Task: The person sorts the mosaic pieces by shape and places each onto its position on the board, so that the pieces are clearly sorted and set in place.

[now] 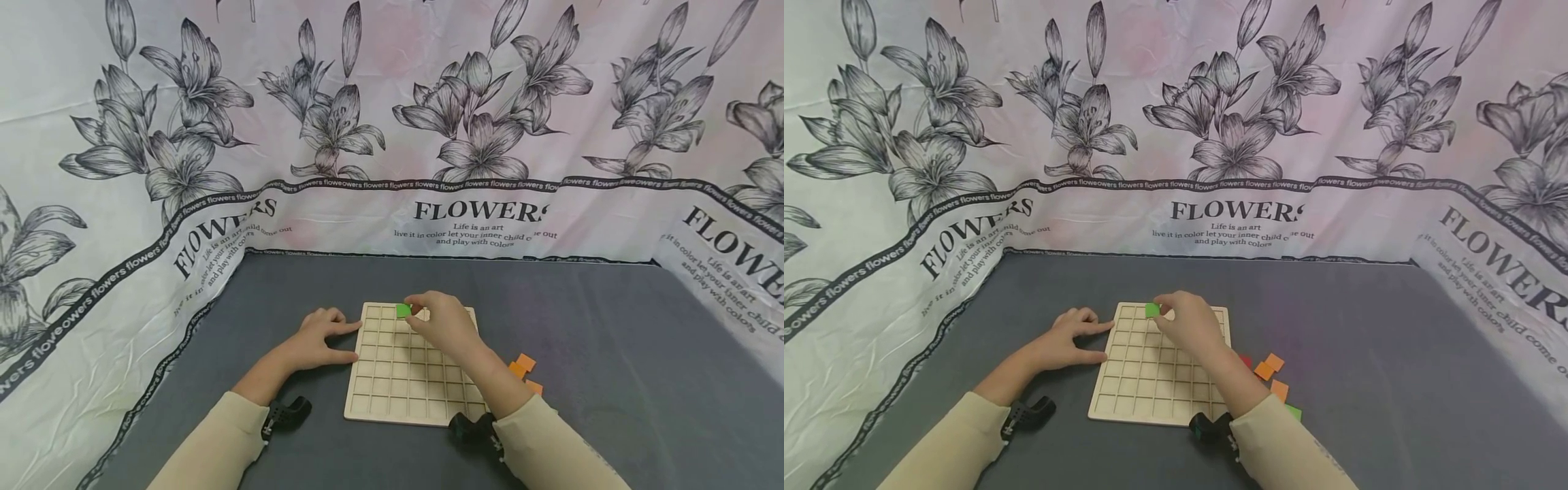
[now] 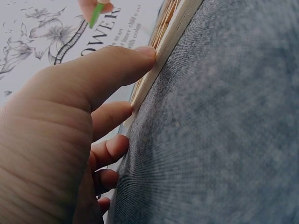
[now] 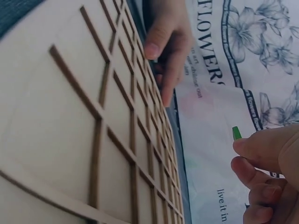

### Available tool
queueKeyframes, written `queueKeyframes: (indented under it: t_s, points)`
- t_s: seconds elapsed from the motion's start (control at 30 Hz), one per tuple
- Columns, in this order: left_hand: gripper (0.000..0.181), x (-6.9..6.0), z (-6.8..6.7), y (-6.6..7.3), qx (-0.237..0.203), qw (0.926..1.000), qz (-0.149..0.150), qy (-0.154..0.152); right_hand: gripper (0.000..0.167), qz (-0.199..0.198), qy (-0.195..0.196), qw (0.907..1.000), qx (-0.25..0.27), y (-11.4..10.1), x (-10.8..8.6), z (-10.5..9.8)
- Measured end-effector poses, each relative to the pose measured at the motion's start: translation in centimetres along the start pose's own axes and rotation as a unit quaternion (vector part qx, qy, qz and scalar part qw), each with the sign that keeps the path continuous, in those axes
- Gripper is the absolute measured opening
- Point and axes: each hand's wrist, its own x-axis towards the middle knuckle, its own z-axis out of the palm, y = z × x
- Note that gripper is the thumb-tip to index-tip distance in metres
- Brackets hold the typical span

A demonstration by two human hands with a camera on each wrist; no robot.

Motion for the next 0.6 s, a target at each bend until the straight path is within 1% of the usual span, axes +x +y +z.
queueKeyframes:
  t_s: [0.17,0.27,0.47,0.6]
  points:
    - [0.068,0.0,-0.1,0.0,0.000,1.0000,0.004,0.001,0.031,-0.010,-0.016,0.9998,0.001,0.0,0.0,1.2]
    - [0.067,0.0,-0.1,0.0,0.003,1.0000,0.007,0.002,0.031,-0.010,-0.025,0.9996,-0.002,0.0,0.0,1.9]
    - [0.067,-0.1,-0.2,0.2,0.002,1.0000,0.007,0.000,0.032,0.000,-0.057,0.9983,0.002,0.0,-0.2,3.0]
    - [0.068,-0.2,-0.3,0.2,0.002,0.9999,0.011,-0.001,0.028,-0.002,-0.063,0.9980,0.003,0.2,-0.4,3.5]
